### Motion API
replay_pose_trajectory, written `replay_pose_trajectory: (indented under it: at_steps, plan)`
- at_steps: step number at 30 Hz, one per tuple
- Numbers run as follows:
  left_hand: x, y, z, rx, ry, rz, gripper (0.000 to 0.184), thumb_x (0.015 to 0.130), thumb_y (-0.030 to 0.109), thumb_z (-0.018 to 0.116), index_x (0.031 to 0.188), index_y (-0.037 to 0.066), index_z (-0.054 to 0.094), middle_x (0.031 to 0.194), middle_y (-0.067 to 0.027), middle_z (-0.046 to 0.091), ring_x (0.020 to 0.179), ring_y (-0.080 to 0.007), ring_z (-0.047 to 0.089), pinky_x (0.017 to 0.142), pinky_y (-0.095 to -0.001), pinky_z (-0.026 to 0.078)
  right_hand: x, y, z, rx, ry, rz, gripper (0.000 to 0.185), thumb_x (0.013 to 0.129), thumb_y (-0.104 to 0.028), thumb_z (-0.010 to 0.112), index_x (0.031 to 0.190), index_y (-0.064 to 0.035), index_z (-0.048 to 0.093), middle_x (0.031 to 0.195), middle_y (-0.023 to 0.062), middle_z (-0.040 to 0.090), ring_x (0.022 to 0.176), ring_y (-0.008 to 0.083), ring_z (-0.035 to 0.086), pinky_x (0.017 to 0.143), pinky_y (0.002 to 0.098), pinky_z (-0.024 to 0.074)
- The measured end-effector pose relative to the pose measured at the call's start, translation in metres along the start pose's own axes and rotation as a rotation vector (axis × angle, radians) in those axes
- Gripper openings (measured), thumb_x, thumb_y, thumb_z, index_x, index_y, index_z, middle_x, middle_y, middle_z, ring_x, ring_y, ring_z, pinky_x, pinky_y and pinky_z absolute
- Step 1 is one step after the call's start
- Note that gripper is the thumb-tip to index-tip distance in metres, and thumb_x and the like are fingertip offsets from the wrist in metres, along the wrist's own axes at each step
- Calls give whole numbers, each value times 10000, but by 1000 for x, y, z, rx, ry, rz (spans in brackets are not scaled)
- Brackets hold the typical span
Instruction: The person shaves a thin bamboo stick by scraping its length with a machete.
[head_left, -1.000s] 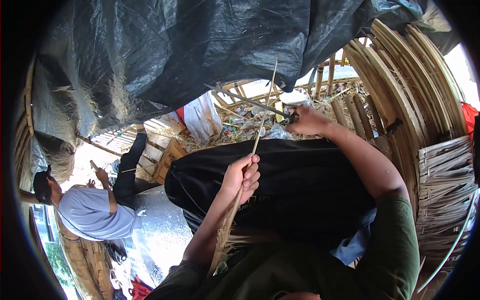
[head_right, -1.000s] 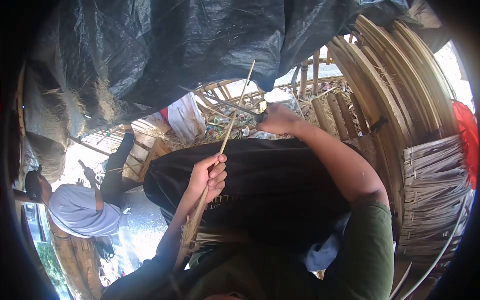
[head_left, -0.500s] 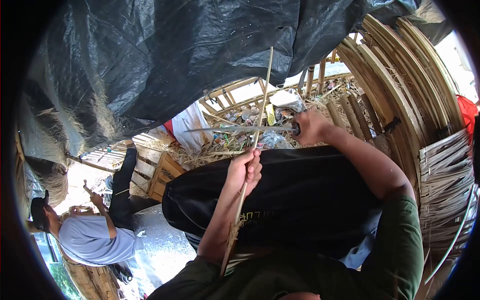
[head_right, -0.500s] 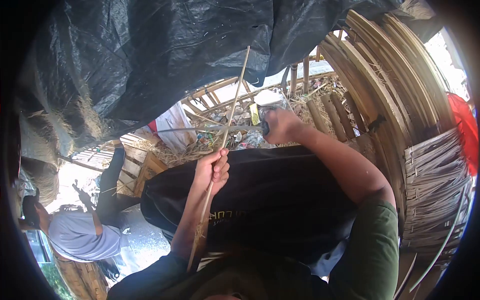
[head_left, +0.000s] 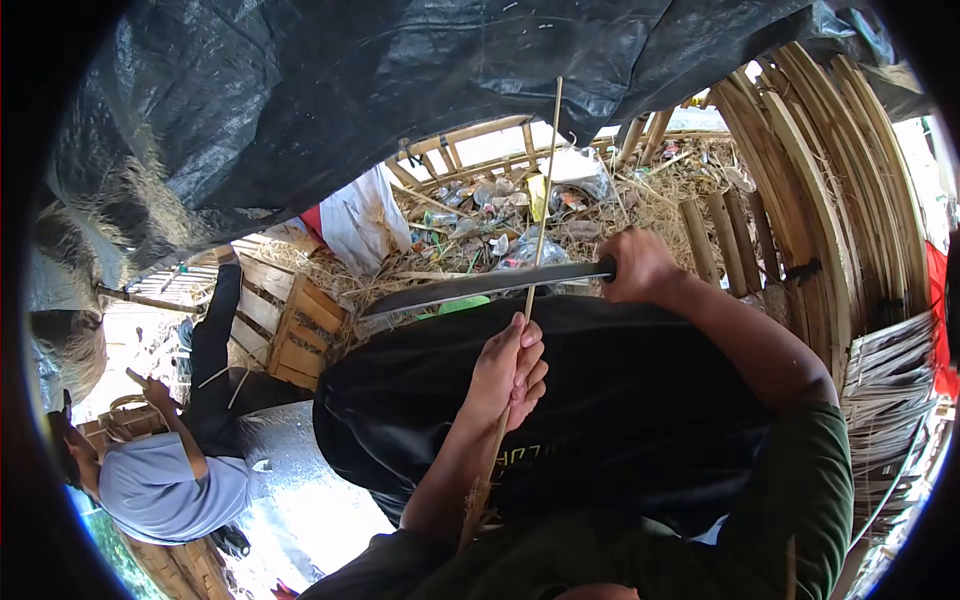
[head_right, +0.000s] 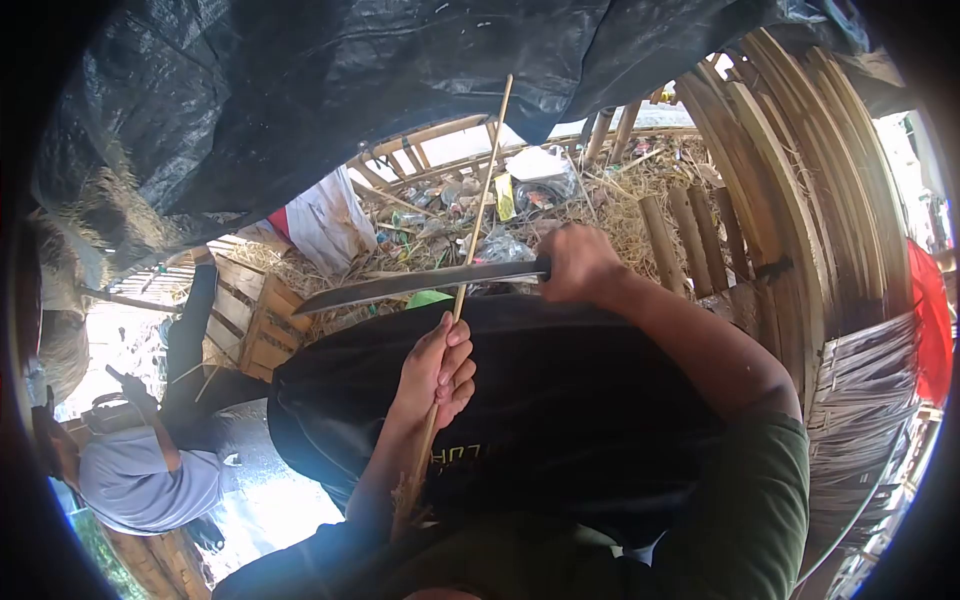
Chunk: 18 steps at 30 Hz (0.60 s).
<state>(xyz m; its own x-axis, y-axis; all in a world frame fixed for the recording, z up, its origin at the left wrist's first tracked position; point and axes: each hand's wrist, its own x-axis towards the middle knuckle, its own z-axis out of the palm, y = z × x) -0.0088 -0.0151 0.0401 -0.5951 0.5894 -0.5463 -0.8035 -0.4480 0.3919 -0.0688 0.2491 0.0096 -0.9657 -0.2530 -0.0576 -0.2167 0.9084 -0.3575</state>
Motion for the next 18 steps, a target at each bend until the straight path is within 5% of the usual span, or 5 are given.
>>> replay_pose_trajectory:
  at_steps: [4, 7, 9, 13, 18]
  plan:
    - [0, -3, -3, -33, -10, -9, 365, 1075, 436, 396, 830, 169, 435, 483, 68, 308, 328, -40, 243, 318, -200, 189, 8, -2, -10, -14, -118, 80, 113, 667, -133, 642, 735, -61, 697, 710, 156, 685, 656, 325, 684, 642, 427, 565]
    - [-5, -10, 2, -21, 3, -29, 353, 1082, 412, 384, 836, 165, 439, 478, 73, 317, 321, -33, 259, 307, -186, 215, 22, 21, -31, -77, -115, 353, 131, 686, -173, 670, 740, -53, 678, 839, 182, 701, 741, 339, 705, 711, 434, 570]
    - [-7, -11, 4, 2, 2, -32, 351, 1084, 406, 382, 837, 163, 441, 476, 77, 321, 318, -29, 267, 303, -178, 228, 8, 68, 7, -292, 349, 15, 130, 694, -169, 662, 735, -46, 662, 836, 186, 695, 730, 334, 703, 702, 445, 571]
    - [-6, -13, 6, 53, 15, -2, 367, 1079, 423, 390, 828, 160, 443, 478, 70, 323, 324, -36, 258, 311, -192, 208, 2, 51, 20, -243, 656, -574, 252, 619, 2, 678, 837, -11, 551, 670, 108, 540, 504, 261, 527, 467, 447, 467]
    - [-10, -16, 1, 107, 40, 11, 374, 1074, 427, 408, 825, 151, 450, 477, 65, 318, 332, -44, 255, 320, -205, 212, -2, 20, 4, -160, 118, -187, 128, 695, -132, 676, 748, -33, 614, 780, 149, 639, 675, 303, 646, 642, 446, 544]
